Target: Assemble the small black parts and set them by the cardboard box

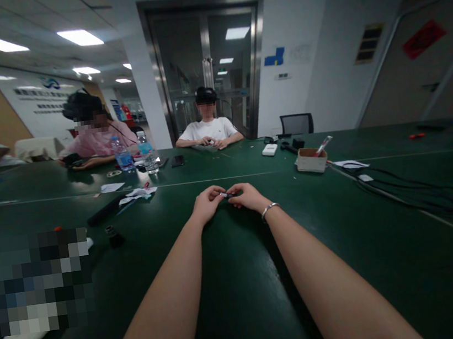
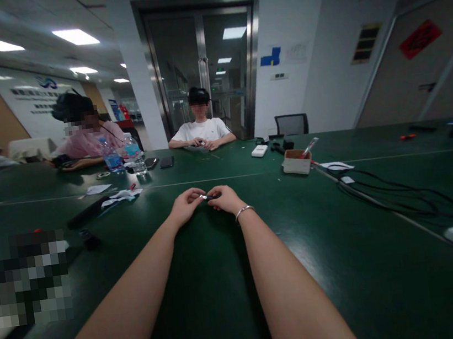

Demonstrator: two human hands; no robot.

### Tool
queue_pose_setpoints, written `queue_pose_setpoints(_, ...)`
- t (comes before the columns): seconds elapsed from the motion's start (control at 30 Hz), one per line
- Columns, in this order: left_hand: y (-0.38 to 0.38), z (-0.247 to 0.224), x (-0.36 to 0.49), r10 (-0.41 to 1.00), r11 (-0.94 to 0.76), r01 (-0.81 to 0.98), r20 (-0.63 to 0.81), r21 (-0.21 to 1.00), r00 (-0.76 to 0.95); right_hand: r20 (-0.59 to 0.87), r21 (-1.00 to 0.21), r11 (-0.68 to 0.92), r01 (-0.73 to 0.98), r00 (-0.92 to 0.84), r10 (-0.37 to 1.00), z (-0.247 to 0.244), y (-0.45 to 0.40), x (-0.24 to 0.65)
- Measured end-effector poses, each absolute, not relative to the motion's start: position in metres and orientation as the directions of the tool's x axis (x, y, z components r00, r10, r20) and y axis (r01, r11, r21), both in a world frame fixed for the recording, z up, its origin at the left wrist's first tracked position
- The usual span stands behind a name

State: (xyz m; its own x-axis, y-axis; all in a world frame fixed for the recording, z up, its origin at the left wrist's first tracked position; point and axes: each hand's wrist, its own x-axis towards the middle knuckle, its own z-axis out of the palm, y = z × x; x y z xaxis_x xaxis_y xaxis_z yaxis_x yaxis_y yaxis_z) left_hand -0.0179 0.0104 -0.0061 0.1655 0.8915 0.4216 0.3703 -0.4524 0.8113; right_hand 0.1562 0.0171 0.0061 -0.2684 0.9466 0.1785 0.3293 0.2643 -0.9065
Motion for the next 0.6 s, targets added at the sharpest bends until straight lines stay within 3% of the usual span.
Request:
queue_pose_setpoints(0.33, 0.0106, -0.0041, -0.0159, 0.911, -0.404, 0.301, 0.351, 0.864, 0.216, 0.119, -0.905, 0.205, 0.374, -0.24, 0.963, 0.0099, 0.0108, 0.1559)
queue_pose_setpoints(0.6, 0.0121, -0.0062, -0.0136, 0.903, -0.425, 0.254, 0.385, 0.869, 0.194, 0.112, -0.889, 0.205, 0.41, -0.24, 0.964, 0.0085, 0.0129, 0.1546)
